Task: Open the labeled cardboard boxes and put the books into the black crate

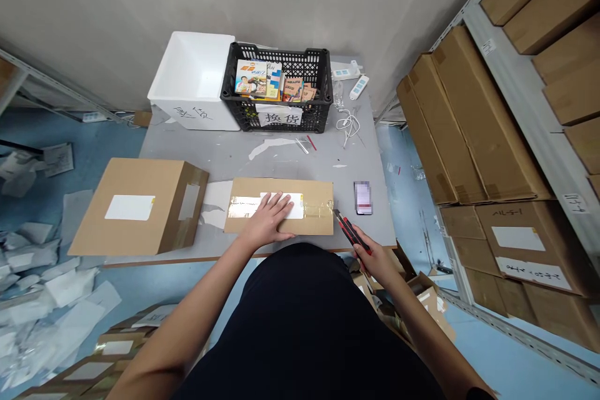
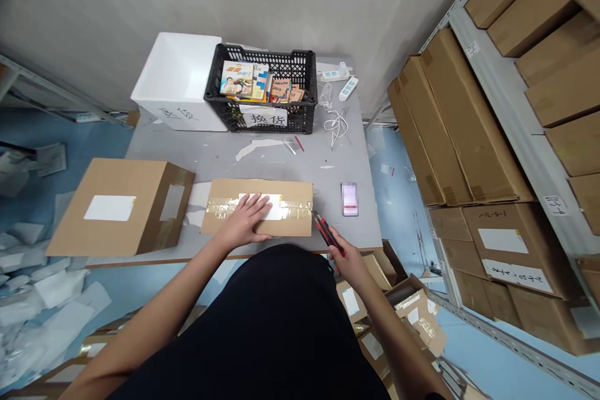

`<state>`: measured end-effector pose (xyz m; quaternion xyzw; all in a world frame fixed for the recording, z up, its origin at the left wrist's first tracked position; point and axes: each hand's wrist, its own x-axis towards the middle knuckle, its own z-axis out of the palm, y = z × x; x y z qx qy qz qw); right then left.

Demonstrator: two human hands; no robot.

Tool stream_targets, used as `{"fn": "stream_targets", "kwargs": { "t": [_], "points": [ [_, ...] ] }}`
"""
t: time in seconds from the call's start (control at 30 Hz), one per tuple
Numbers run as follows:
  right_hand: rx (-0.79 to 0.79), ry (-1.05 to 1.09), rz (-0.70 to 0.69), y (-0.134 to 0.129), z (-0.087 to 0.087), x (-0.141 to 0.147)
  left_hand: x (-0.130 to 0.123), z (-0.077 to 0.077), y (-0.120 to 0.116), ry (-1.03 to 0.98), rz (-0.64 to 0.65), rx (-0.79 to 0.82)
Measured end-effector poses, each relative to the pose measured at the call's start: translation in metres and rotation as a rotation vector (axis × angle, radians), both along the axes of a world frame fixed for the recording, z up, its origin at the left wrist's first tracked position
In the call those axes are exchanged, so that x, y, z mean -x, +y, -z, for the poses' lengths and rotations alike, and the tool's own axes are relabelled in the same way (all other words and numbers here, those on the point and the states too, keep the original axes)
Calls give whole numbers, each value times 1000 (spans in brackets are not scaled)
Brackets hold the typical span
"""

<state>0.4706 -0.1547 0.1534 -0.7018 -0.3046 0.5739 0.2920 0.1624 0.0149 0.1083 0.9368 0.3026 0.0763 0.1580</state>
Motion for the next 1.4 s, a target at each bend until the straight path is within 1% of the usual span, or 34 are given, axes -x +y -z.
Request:
{"fn": "stream_targets", "kwargs": {
  "t": [0.17, 0.27, 0.43, 0.53, 0.63, 0.7, 0.77, 0.83, 0.9, 1.0, 1.1, 1.17, 1.2, 1.23, 1.3, 1.4],
  "points": [
    [-12, 60, -43, -18, 8, 1, -1, 0, 2, -26, -3, 11],
    [-30, 63, -4, -24, 8, 0, -1, -1, 2, -18, 6, 0],
    [-11, 95, 92, -29, 4, 1, 2, 0, -2, 6, 32, -52],
    [-5, 87, 98, -30, -2, -4, 4, 1, -4, -2, 28, -67],
    [-2, 98, 64, -28, -13, -21, 5, -2, -7, -14, 9, -79],
    [-27, 120, 71, -23, -22, -33, 8, -5, -11, -23, -12, -85],
    [-99, 139, 112, -13, -27, -40, 12, -7, -16, -30, -46, -92],
    [-190, 152, 162, 5, -24, -38, 19, -7, -23, -38, -101, -106],
    [-267, 159, 214, 30, -14, -28, 29, -5, -33, -59, -182, -134],
    [-377, 122, 263, 81, 3, -4, 46, 3, -52, -125, -358, -194],
    [-515, 45, 212, 133, 10, 14, 60, 12, -73, -181, -576, -226],
    [-568, 37, 139, 159, 10, 20, 66, 17, -82, -187, -701, -210],
    [-573, 38, 101, 168, 10, 22, 67, 19, -85, -189, -741, -198],
    [-564, 35, 66, 174, 10, 22, 69, 21, -86, -197, -763, -188],
    [-534, 2, 24, 176, 13, 22, 70, 22, -82, -233, -774, -185],
    [-505, -49, 50, 158, 24, 20, 72, 22, -62, -290, -779, -198]
  ]
}}
